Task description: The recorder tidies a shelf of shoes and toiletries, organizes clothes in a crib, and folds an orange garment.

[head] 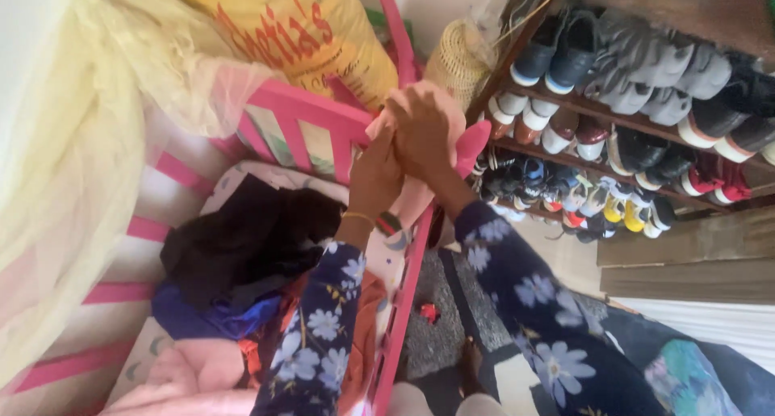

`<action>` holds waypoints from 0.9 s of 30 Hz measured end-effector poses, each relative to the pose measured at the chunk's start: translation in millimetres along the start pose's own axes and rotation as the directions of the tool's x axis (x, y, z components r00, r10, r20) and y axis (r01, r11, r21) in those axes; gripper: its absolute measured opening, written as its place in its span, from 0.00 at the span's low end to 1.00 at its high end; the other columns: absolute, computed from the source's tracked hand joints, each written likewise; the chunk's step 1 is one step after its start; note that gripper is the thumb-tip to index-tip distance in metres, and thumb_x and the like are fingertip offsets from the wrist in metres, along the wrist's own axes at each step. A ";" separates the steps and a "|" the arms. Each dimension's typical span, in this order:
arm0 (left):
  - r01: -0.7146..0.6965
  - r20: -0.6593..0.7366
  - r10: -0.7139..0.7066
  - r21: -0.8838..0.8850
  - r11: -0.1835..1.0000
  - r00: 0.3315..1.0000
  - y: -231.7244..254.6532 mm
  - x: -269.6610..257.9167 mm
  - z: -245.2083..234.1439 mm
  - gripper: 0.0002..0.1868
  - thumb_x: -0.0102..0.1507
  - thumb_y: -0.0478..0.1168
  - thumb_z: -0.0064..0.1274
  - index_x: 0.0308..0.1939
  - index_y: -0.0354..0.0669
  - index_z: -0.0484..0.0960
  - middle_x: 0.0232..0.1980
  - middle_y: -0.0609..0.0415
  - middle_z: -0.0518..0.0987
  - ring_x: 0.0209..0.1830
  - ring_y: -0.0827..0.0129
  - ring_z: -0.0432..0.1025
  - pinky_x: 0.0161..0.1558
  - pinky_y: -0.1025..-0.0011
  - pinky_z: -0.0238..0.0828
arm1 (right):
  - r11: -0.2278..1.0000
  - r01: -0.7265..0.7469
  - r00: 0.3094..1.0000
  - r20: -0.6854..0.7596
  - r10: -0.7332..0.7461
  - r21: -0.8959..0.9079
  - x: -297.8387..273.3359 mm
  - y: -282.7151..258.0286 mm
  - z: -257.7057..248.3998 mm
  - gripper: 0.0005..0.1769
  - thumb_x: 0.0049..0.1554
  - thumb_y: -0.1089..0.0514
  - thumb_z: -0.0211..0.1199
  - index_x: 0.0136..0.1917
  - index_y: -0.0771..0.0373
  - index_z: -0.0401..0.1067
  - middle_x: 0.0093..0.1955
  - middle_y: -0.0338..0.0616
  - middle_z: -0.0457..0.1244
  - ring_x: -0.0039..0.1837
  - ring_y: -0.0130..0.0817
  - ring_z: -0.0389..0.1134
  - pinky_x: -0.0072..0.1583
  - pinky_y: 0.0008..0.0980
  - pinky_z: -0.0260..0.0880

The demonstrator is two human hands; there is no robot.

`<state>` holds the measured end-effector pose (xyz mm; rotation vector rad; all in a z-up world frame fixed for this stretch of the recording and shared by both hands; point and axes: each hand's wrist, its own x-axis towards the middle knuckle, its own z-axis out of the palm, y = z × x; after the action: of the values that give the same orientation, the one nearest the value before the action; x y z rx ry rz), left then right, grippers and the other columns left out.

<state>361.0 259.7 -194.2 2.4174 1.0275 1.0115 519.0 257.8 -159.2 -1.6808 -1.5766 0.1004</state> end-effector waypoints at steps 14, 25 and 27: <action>0.399 -0.317 -0.467 -0.258 0.880 0.825 -30.1 -59.9 -92.8 0.16 0.60 0.33 0.53 0.51 0.48 0.86 0.48 0.48 0.85 0.47 0.53 0.81 0.52 0.61 0.77 | 0.936 0.206 0.964 -0.108 -0.244 -0.285 -22.4 -114.6 34.6 0.15 0.55 0.59 0.64 0.57 0.53 0.78 0.76 0.50 0.57 0.82 0.56 0.48 0.71 0.56 0.54; 0.837 -0.190 -0.816 0.093 0.539 0.546 -112.5 -219.5 -119.2 0.21 0.56 0.43 0.60 0.54 0.58 0.85 0.52 0.48 0.82 0.53 0.48 0.75 0.54 0.49 0.70 | 0.976 0.146 0.865 0.458 -0.204 0.159 -158.7 -29.8 179.0 0.18 0.38 0.68 0.62 0.41 0.55 0.81 0.53 0.49 0.68 0.58 0.52 0.68 0.58 0.47 0.69; 0.890 -0.194 -0.869 0.118 0.440 0.455 -119.8 -240.4 -121.0 0.25 0.54 0.44 0.61 0.57 0.57 0.83 0.54 0.42 0.79 0.56 0.43 0.73 0.55 0.48 0.71 | 0.989 0.033 0.800 0.589 -0.113 0.145 -180.9 2.2 195.5 0.15 0.40 0.68 0.63 0.42 0.57 0.80 0.46 0.50 0.69 0.53 0.51 0.70 0.54 0.45 0.71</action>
<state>97.2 170.0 -290.0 1.4642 2.1874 0.6187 372.3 197.5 -373.1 -1.5616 -2.0388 0.7439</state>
